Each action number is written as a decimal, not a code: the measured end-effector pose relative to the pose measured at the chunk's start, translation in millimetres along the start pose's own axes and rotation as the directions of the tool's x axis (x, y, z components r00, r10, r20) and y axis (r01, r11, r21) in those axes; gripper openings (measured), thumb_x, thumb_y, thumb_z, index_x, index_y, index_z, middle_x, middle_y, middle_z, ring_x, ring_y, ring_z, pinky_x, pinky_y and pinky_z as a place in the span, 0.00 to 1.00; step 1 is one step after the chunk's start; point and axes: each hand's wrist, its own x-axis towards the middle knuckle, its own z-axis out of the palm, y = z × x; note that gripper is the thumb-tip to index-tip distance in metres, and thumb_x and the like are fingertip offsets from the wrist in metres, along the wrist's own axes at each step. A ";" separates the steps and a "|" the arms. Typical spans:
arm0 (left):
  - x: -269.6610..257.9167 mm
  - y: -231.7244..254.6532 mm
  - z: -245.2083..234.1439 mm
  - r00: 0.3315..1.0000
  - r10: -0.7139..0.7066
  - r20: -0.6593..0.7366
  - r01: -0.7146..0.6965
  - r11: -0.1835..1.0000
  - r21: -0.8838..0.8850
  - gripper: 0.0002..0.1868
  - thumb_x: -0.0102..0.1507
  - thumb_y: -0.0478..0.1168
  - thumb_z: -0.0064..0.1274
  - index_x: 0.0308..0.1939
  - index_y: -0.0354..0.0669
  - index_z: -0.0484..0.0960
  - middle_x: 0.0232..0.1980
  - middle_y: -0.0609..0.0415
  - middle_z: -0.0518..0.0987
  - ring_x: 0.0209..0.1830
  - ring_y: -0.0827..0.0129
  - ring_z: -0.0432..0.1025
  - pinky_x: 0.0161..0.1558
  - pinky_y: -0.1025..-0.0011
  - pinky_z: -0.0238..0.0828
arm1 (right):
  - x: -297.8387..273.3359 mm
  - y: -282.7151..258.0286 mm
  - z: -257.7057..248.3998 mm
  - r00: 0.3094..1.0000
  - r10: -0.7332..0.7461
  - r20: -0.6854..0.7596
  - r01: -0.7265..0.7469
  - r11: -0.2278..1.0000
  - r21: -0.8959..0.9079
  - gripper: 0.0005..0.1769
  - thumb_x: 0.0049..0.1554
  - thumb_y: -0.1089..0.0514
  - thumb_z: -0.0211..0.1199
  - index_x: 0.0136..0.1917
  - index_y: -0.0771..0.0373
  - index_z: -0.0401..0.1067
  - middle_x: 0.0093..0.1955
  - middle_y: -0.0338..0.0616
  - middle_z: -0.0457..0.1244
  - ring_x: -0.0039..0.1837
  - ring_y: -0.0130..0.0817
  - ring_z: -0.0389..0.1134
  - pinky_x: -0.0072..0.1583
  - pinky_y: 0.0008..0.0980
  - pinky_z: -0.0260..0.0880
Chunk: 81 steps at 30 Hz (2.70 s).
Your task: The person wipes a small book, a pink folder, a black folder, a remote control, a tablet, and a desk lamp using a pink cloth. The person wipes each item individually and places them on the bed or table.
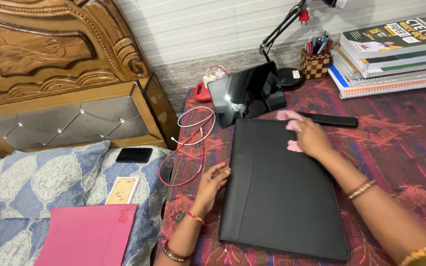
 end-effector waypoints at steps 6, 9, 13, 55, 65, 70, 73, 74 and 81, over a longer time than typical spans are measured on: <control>-4.8 18.3 6.3 0.999 -0.036 0.037 0.034 0.998 0.048 0.40 0.58 0.53 0.61 0.70 0.37 0.71 0.67 0.44 0.78 0.70 0.58 0.69 0.68 0.57 0.61 | -68.6 -7.1 -23.4 0.885 0.452 0.111 -0.465 0.849 0.252 0.23 0.66 0.50 0.46 0.71 0.56 0.65 0.74 0.51 0.58 0.68 0.56 0.65 0.65 0.49 0.67; -41.1 31.1 35.0 0.852 0.401 0.337 -0.520 0.567 0.639 0.70 0.49 0.62 0.74 0.74 0.21 0.46 0.77 0.26 0.49 0.79 0.41 0.43 0.74 0.44 0.42 | -116.7 -22.2 -40.0 0.970 0.241 -0.015 -0.232 0.947 0.222 0.26 0.66 0.52 0.48 0.75 0.58 0.62 0.75 0.58 0.55 0.70 0.62 0.62 0.67 0.51 0.65; -98.3 53.2 62.9 0.787 0.235 0.570 -0.605 0.114 0.788 0.75 0.41 0.75 0.68 0.76 0.28 0.53 0.79 0.21 0.45 0.80 0.30 0.34 0.71 0.34 0.29 | -178.2 -47.6 -63.1 0.945 0.304 0.117 -0.322 0.927 0.193 0.31 0.60 0.52 0.51 0.77 0.56 0.57 0.78 0.57 0.51 0.68 0.62 0.62 0.63 0.49 0.66; -128.3 179.1 14.8 0.489 0.759 -0.431 -0.711 0.632 0.308 0.15 0.68 0.39 0.57 0.54 0.29 0.81 0.46 0.54 0.84 0.44 0.80 0.74 0.48 0.76 0.72 | -54.5 -242.6 -78.8 0.942 -0.133 -0.308 0.334 0.462 0.822 0.26 0.68 0.52 0.48 0.74 0.66 0.65 0.73 0.50 0.63 0.75 0.42 0.63 0.76 0.39 0.58; -105.8 85.0 -81.0 0.318 0.511 -0.798 -0.514 0.801 0.308 0.25 0.79 0.48 0.49 0.34 0.30 0.68 0.31 0.59 0.64 0.30 0.80 0.56 0.28 0.77 0.54 | 31.7 -363.1 51.6 0.783 -0.496 -0.375 0.621 0.648 0.440 0.24 0.59 0.60 0.54 0.69 0.60 0.70 0.74 0.53 0.62 0.77 0.55 0.59 0.79 0.54 0.50; -107.0 78.7 -83.2 0.350 0.529 -0.773 -0.618 0.750 0.233 0.20 0.74 0.48 0.44 0.38 0.35 0.77 0.32 0.62 0.74 0.30 0.83 0.63 0.33 0.79 0.62 | 126.2 -243.4 88.1 0.955 -0.090 -0.282 0.238 0.799 0.552 0.29 0.65 0.55 0.47 0.78 0.59 0.59 0.73 0.55 0.61 0.70 0.58 0.62 0.70 0.49 0.61; -108.7 82.8 -83.4 0.362 0.511 -0.780 -0.647 0.740 0.185 0.20 0.73 0.48 0.43 0.39 0.34 0.78 0.33 0.60 0.78 0.31 0.81 0.67 0.35 0.78 0.66 | 106.3 -194.8 95.1 0.981 0.028 -0.193 0.066 0.884 0.463 0.27 0.65 0.54 0.48 0.76 0.57 0.62 0.73 0.57 0.60 0.72 0.59 0.61 0.68 0.49 0.62; -109.3 83.2 -82.9 0.367 0.512 -0.777 -0.662 0.731 0.169 0.20 0.73 0.48 0.42 0.40 0.34 0.79 0.35 0.60 0.80 0.31 0.81 0.69 0.36 0.79 0.68 | 87.7 -189.5 94.4 0.976 -0.017 -0.217 0.108 0.903 0.416 0.27 0.67 0.53 0.48 0.77 0.59 0.61 0.73 0.60 0.60 0.74 0.61 0.59 0.70 0.50 0.61; -106.0 83.5 -83.1 0.372 0.439 -0.818 -0.623 0.771 0.131 0.22 0.74 0.49 0.40 0.40 0.34 0.79 0.35 0.56 0.81 0.32 0.78 0.71 0.37 0.77 0.69 | -90.1 -277.6 47.1 0.858 -0.511 -0.052 0.456 0.713 0.533 0.30 0.60 0.60 0.47 0.75 0.68 0.62 0.78 0.61 0.55 0.82 0.57 0.49 0.79 0.49 0.42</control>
